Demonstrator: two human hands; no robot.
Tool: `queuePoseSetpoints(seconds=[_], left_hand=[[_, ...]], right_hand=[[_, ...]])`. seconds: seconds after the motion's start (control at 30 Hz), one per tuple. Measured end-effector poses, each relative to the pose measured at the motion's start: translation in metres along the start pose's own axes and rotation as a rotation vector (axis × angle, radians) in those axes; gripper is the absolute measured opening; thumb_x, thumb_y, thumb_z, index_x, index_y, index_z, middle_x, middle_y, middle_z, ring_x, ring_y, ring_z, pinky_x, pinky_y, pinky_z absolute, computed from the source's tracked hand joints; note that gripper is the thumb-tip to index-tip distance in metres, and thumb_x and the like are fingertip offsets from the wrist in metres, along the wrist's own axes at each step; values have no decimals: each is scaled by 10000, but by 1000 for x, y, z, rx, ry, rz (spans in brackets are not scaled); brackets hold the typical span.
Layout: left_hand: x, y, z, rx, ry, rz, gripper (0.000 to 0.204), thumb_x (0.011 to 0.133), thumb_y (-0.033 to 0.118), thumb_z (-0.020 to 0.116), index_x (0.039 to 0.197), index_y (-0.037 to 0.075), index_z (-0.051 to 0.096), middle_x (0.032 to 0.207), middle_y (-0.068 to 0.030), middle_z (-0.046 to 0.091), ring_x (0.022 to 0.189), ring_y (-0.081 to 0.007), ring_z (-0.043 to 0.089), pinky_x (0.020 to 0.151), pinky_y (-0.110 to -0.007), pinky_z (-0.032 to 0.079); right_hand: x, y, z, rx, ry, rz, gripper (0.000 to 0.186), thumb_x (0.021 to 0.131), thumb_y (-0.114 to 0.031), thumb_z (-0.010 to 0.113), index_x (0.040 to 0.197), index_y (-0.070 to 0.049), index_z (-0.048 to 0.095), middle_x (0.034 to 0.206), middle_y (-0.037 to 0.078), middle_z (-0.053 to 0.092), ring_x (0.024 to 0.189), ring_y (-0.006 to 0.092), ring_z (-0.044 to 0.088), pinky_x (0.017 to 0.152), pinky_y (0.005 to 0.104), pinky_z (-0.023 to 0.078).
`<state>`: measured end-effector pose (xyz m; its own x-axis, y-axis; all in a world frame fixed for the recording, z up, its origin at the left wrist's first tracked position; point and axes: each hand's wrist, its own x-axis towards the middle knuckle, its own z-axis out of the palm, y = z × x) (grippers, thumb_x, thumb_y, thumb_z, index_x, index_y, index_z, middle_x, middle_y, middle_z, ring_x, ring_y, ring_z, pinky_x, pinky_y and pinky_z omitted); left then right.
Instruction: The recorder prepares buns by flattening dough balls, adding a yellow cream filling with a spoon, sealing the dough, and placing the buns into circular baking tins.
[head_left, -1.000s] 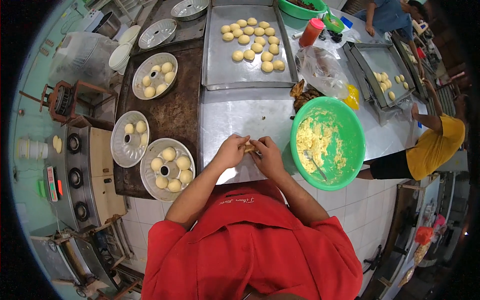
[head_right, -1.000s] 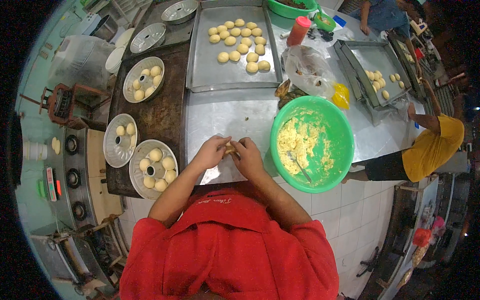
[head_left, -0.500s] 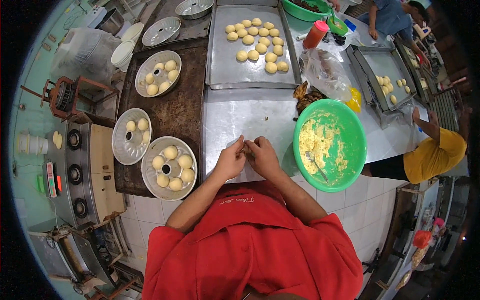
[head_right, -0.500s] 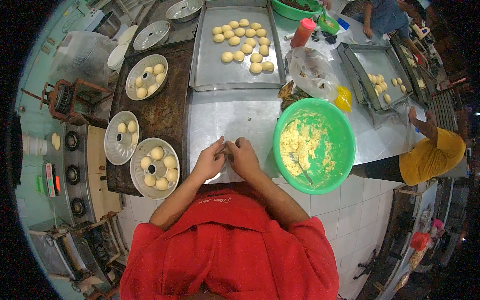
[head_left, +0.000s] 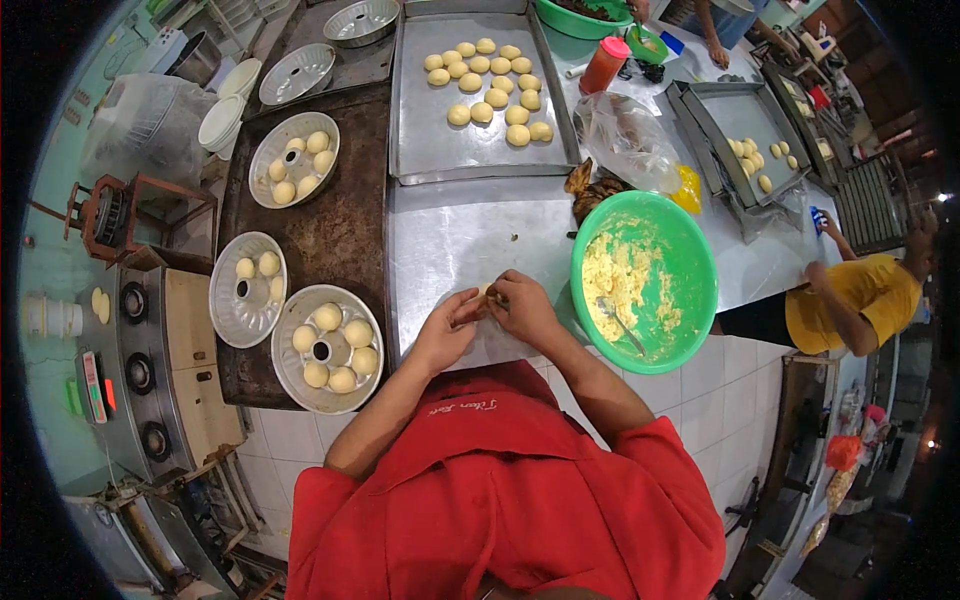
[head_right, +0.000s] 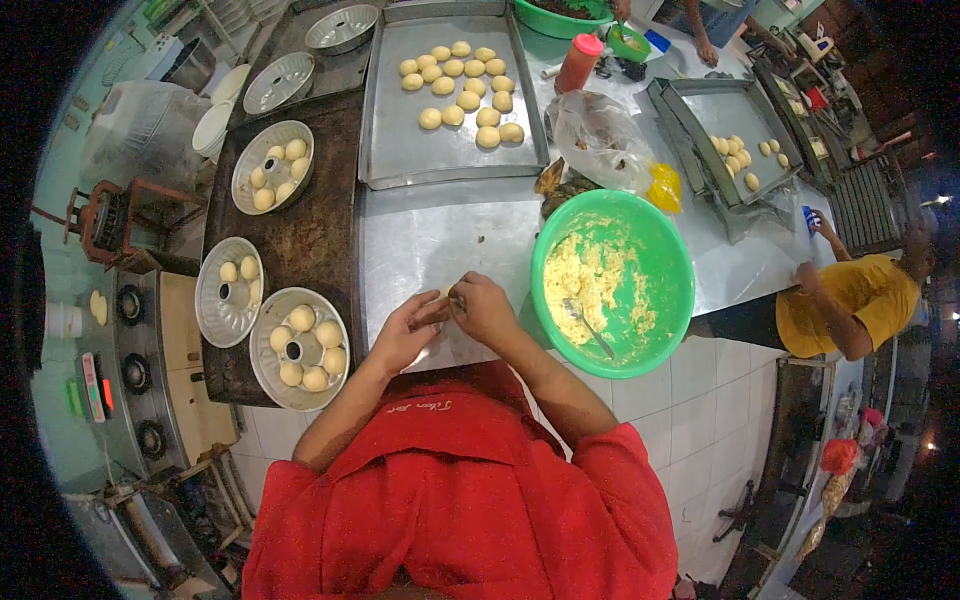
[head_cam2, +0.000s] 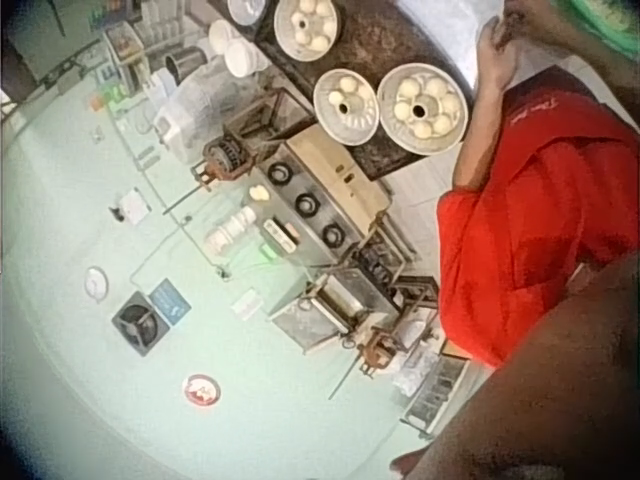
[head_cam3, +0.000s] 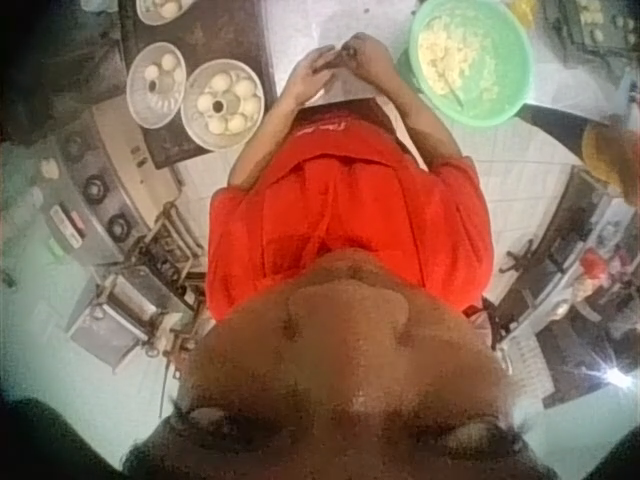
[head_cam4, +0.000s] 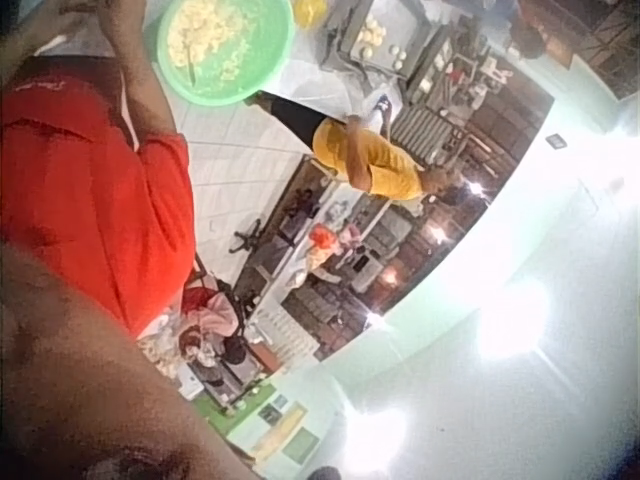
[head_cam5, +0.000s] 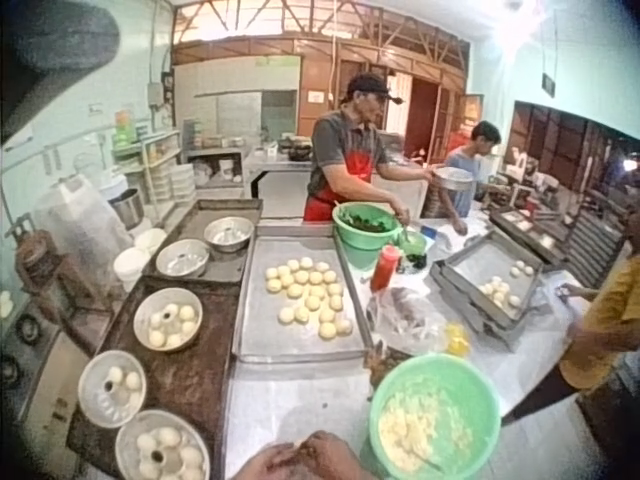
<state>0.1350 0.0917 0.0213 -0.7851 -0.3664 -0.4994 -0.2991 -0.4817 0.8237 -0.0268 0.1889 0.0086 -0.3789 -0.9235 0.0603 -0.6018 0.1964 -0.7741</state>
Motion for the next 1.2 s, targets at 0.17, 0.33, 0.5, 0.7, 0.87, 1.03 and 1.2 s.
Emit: queuePoseSetpoints(seconds=[0.17,0.33,0.5,0.7,0.87,1.03,1.2], left_hand=[[-12,16,-7,43,90,139,579,827,-103,468,1389,20,405,1332,-129,551,1208,-216,536,974,-337,435],[-36,28,-12,58,175,228,516,834,-99,459,1335,23,455,1286,-122,567,1170,-214,552,990,-349,433],[-66,31,-25,10,236,253,425,859,-82,458,1275,0,489,1210,-120,595,1115,-196,576,979,-333,443],[-86,26,-44,-75,270,290,371,898,-92,466,1259,-14,503,1161,-111,610,1088,-176,586,973,-307,447],[-102,29,-56,-73,308,300,367,896,-94,471,1256,-30,501,1147,-121,612,1081,-182,589,982,-321,451],[-124,24,-77,-56,414,294,354,898,-83,463,1246,-30,504,1131,-118,617,1065,-185,594,984,-322,453],[-138,21,-89,-86,514,313,343,885,-81,473,1222,-29,517,1129,-119,622,1041,-176,602,983,-325,457]], right_hand=[[32,-11,8,-205,94,-170,114,708,-23,624,821,-24,638,891,112,597,906,318,582,760,383,505],[7,11,58,-285,24,-401,211,698,-46,582,896,-3,643,1005,102,582,991,289,560,823,340,515],[-31,-6,56,-477,52,-432,324,752,-81,575,1047,37,641,1052,129,599,1056,303,570,920,415,491],[18,-34,25,-295,-11,-196,183,749,-149,683,907,-61,659,943,109,624,888,308,572,739,389,483],[32,3,70,-292,125,-240,175,753,-123,686,910,-50,660,913,107,615,857,292,574,756,391,491],[-18,-5,59,-281,120,-318,178,763,-150,694,908,-58,650,885,108,582,845,292,557,757,395,485],[-1,33,20,-268,63,-248,200,745,-177,723,896,-76,639,862,114,561,811,309,533,725,386,471]])
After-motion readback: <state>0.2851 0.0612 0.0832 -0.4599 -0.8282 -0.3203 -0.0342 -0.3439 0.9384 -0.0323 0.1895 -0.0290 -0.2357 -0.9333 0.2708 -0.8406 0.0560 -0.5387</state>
